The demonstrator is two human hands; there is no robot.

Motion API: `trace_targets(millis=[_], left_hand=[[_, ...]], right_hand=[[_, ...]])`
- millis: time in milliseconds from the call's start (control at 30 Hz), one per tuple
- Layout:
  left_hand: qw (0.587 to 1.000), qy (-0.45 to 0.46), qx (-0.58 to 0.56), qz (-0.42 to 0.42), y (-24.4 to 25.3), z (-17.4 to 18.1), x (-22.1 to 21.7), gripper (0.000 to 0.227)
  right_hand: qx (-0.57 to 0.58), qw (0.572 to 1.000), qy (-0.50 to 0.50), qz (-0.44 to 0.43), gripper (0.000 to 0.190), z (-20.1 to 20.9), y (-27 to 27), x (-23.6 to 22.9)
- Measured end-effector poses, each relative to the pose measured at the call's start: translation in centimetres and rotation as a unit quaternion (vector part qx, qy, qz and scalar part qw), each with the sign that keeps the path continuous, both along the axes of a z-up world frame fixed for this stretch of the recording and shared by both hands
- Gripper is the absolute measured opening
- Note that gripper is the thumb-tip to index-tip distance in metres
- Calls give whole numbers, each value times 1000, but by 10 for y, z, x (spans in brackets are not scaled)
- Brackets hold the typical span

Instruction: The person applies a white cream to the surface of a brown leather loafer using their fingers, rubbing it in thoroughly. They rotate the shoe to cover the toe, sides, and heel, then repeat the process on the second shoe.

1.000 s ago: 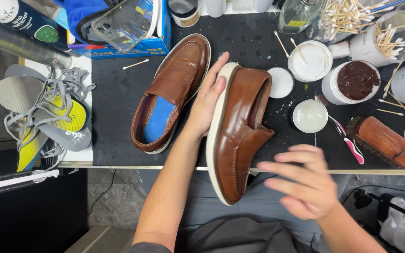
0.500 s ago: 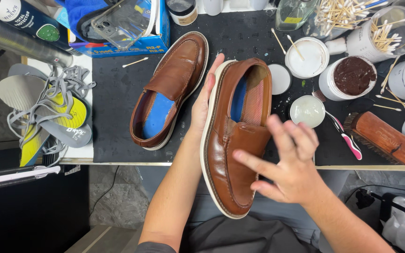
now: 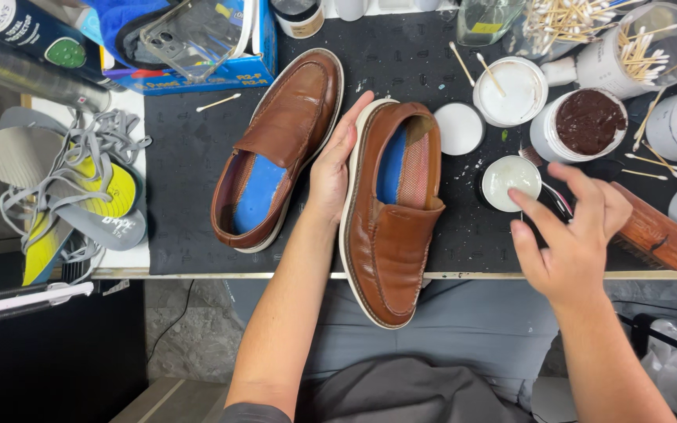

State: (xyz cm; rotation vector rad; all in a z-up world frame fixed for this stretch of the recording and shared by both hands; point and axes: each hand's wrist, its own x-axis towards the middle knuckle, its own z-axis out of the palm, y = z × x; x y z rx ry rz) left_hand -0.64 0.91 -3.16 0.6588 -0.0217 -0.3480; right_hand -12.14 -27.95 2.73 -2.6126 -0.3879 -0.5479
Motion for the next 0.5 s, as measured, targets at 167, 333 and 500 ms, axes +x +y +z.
trace_targets(millis=[167, 333, 500], left_hand=[[998, -47, 44, 2, 3, -17, 7, 88], [996, -91, 14, -3, 6, -19, 7, 93], [994, -108, -24, 24, 8, -15, 3, 92]], right_hand=[[-87, 995, 36, -14, 38, -12, -6, 5], [-87, 995, 40, -22, 33, -17, -6, 3], [-75, 996, 30, -33, 30, -9, 5, 2]])
